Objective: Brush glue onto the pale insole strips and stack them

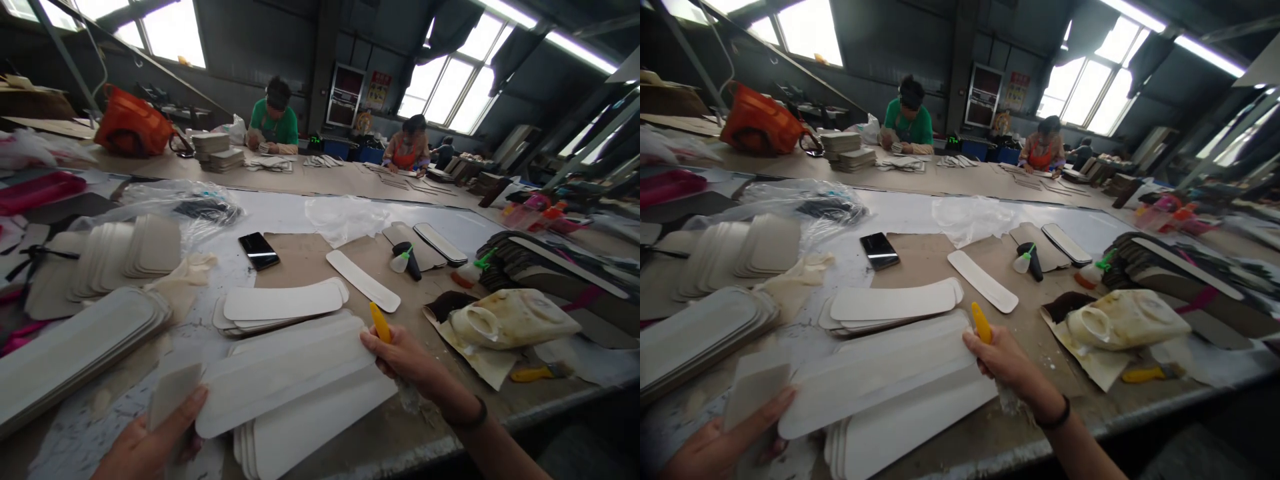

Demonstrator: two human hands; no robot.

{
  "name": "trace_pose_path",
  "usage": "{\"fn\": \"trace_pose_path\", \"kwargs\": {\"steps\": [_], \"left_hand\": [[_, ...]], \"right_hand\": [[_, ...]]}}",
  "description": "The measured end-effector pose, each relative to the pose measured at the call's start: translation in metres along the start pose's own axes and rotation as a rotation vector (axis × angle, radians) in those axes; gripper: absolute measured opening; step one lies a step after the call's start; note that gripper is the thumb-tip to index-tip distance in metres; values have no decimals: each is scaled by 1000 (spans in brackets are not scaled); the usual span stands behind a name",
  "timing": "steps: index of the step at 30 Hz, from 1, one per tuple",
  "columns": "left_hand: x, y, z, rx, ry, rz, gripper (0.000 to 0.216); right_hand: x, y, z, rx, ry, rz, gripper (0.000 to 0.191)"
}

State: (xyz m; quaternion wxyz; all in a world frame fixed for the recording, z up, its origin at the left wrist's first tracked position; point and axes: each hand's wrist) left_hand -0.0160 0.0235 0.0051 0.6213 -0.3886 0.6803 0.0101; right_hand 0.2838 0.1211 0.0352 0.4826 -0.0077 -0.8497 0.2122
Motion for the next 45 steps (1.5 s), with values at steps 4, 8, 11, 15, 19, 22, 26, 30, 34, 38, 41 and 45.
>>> {"fn": "trace_pose_path", "kwargs": {"steps": [4,8,11,15,19,22,26,30,34,38,41,45], "left_hand": [[-14,3,1,80,-82,-43,43],[-22,11,8,197,17,-13,42],[-28,17,13,261,124,22,42],[-25,25,16,302,137,44,40],[-11,36,14,309,174,88,39],[-6,41,10,269,185,131,39],[-7,41,8,242,184,102,41],[-14,43,14,302,171,49,39],[-18,48,18,354,122,18,32],[-13,50,16,366,70,17,33],[-7,47,14,366,23,41,38],[-1,37,8,328,33,161,33]], "right_hand": [[3,12,-4,17,-106,14,37],[3,25,-5,-55,-413,-35,35],[6,34,-5,-97,-643,-71,34],[5,43,-4,-93,-781,-63,35],[-1,48,-4,-118,-873,-56,34],[-6,50,-8,-147,-911,-55,33],[-12,61,-14,-160,-897,-70,36],[-16,78,-16,-11,-726,-61,34],[-16,86,-17,106,-610,-56,32],[-13,79,-22,216,-406,-18,28],[-7,70,-25,312,-205,14,25],[1,52,-26,383,-45,-43,29]]}}
Point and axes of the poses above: each hand's wrist, its own y-axis towards the middle knuckle, its own z-axis out of the palm, x = y × z, and after that the axes turned 4 degrees about -y, right-handed
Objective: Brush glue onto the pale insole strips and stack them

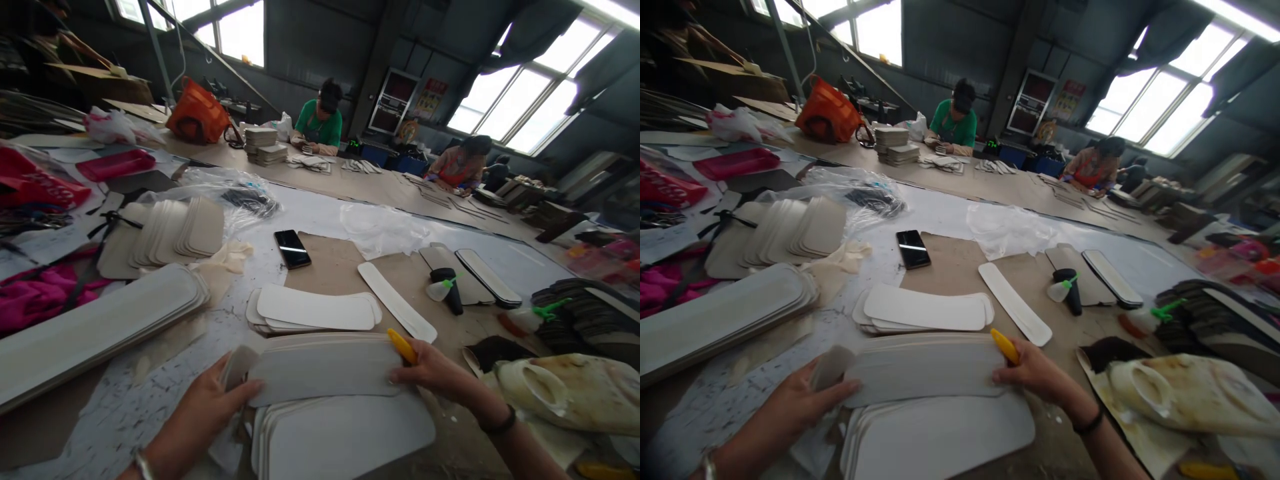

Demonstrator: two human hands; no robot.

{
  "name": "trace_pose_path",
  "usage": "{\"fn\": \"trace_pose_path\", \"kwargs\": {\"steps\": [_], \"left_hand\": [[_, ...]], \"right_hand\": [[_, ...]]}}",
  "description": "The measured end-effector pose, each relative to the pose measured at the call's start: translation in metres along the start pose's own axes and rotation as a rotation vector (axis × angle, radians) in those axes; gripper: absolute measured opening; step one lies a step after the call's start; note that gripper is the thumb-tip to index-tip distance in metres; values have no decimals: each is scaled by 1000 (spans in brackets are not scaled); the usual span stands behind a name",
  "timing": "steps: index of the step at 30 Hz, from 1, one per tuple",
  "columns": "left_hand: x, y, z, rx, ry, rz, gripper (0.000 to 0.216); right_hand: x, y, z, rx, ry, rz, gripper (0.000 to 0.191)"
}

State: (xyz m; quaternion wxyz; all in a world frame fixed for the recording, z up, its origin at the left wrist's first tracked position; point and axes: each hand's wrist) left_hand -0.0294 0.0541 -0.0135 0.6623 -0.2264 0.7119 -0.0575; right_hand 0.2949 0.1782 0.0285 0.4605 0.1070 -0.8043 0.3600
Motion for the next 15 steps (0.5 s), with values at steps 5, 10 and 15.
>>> {"fn": "trace_pose_path", "kwargs": {"steps": [5,10,15], "left_hand": [[25,-4,-12,-205,308,237,36],[63,6,-24,-131,582,594,38],[74,9,-26,-165,798,805,44]], "right_hand": [[5,-15,-1,-282,-346,-181,16],[-8,-8,-4,-254,-826,-187,6],[-23,-2,-4,-205,-938,-201,11]]}}
Point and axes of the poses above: each hand's wrist, its own y-axis towards the middle knuckle, its own z-axis out of the palm, x = y × z, and after that the axes turned 4 degrees about -y, right-handed
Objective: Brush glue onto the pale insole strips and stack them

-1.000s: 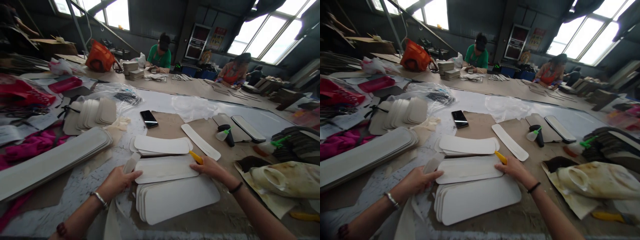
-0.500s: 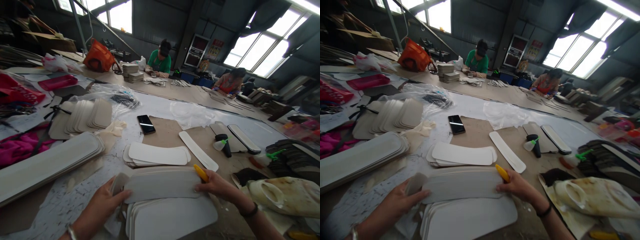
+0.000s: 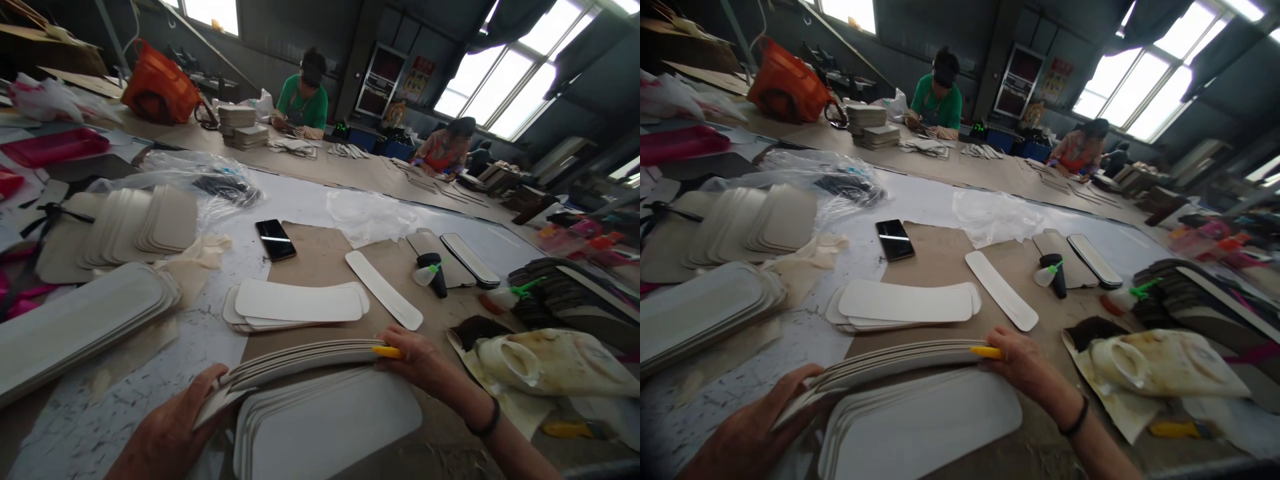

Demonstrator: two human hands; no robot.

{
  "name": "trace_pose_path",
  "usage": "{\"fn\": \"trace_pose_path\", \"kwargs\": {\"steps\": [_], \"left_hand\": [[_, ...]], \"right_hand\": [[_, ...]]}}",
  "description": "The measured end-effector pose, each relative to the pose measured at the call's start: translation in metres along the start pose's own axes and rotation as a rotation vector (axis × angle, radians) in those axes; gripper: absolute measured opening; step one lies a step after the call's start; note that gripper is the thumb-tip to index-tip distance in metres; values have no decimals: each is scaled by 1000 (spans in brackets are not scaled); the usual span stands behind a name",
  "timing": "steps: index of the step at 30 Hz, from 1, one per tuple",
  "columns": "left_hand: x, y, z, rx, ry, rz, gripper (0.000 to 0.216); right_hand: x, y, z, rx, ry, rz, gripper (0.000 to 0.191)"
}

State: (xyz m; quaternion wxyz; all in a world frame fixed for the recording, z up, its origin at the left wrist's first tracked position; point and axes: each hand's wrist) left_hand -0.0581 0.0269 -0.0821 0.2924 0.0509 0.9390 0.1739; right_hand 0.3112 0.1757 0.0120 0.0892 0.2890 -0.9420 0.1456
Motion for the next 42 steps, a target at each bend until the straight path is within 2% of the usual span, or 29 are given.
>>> {"fn": "trace_pose_path", "kwargs": {"steps": [3,8,12,18,23,29,31,33,36,39,42], "left_hand": [[-1,3,1,15,93,15,48],[-1,4,1,25,179,159,49],[3,-1,0,43,223,199,52],[11,-9,2,112,212,166,48],[14,-15,5,120,148,110,47],[5,-7,3,115,32,51,40],[-3,5,-2,101,-81,-28,35],[-12,21,-10,100,-227,-194,33],[-23,44,-23,281,-406,-575,35],[-29,59,-29,500,-589,-939,50],[-32,64,-27,605,-755,-1049,54]], "right_hand": [[0,-1,0,6,-26,-6,11],[3,-3,-1,-15,-17,-6,12],[2,-4,1,-29,-18,-20,12],[3,-5,0,-30,-13,-20,11],[7,-5,-2,2,-20,10,14],[4,-5,1,-4,13,1,13],[3,-2,0,-18,57,-21,7],[2,3,-5,-29,124,-32,4],[1,15,-19,6,256,14,19],[-3,26,-28,69,368,70,30],[-6,32,-25,122,389,113,33]]}}
Point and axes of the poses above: each hand's wrist, its own y-axis towards the middle knuckle, its own z-axis out of the palm, x = y × z, and after that the axes turned 4 degrees about -y, right-handed
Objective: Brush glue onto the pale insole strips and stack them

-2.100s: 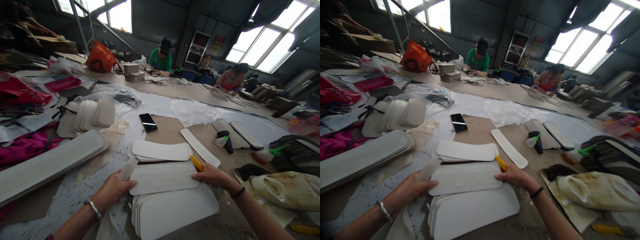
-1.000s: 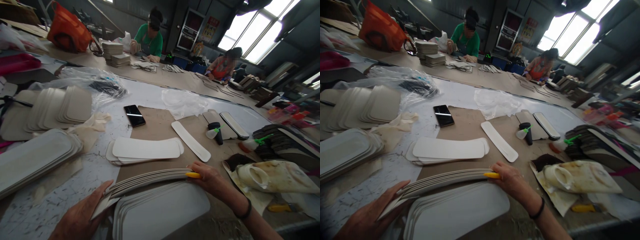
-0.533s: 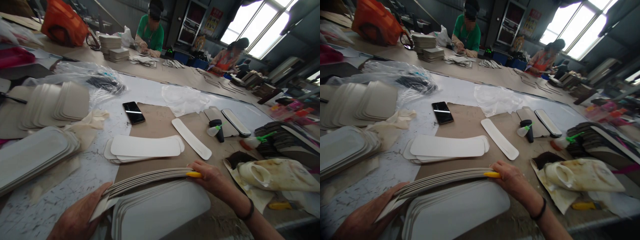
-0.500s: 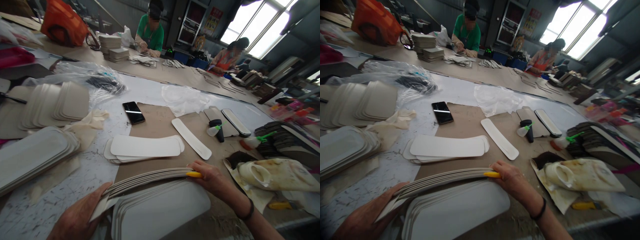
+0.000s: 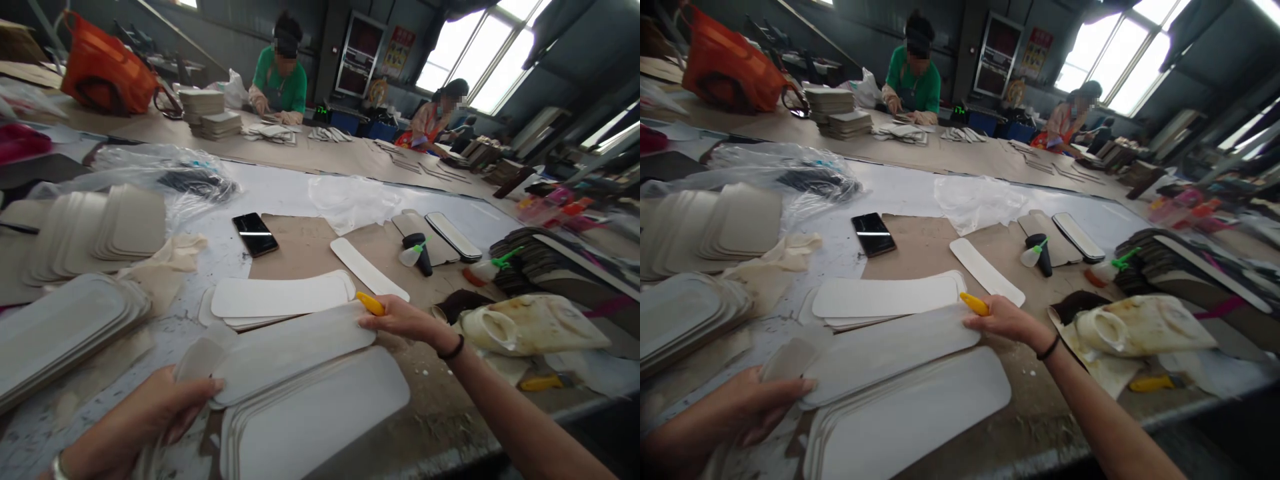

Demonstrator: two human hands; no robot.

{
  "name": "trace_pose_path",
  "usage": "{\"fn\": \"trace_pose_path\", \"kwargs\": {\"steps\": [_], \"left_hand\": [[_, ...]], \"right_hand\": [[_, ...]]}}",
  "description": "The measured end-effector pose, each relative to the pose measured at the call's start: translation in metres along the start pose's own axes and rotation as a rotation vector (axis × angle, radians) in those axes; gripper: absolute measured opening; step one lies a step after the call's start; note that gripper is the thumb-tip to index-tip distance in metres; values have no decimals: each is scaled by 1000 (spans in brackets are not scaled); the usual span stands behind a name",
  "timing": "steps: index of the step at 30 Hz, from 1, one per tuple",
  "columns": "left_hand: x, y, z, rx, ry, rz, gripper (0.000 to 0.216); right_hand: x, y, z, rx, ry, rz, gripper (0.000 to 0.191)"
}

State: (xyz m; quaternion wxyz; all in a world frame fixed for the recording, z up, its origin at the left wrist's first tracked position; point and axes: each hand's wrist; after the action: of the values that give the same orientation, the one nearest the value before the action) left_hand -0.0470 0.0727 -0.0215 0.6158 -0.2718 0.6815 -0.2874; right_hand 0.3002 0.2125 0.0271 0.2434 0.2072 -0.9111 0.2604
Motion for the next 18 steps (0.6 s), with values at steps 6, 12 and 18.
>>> {"fn": "trace_pose_path", "kwargs": {"steps": [6,12,18], "left_hand": [[0,1,7,63,-9,-54,55],[-4,-5,7,117,64,72,55],[-15,-14,10,107,58,167,49]], "right_hand": [[-6,-7,9,-140,-123,-5,28],[-7,-11,13,-177,-125,19,33],[-11,-14,20,-198,-67,54,38]]}}
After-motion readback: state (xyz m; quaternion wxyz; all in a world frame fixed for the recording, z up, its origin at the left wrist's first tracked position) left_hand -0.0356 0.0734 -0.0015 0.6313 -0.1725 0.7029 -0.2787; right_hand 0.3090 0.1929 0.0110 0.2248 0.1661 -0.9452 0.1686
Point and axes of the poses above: each hand's wrist, its own y-axis towards the middle knuckle, its own z-axis out of the palm, x = y × z, and after that the axes turned 4 degrees about -y, right-handed
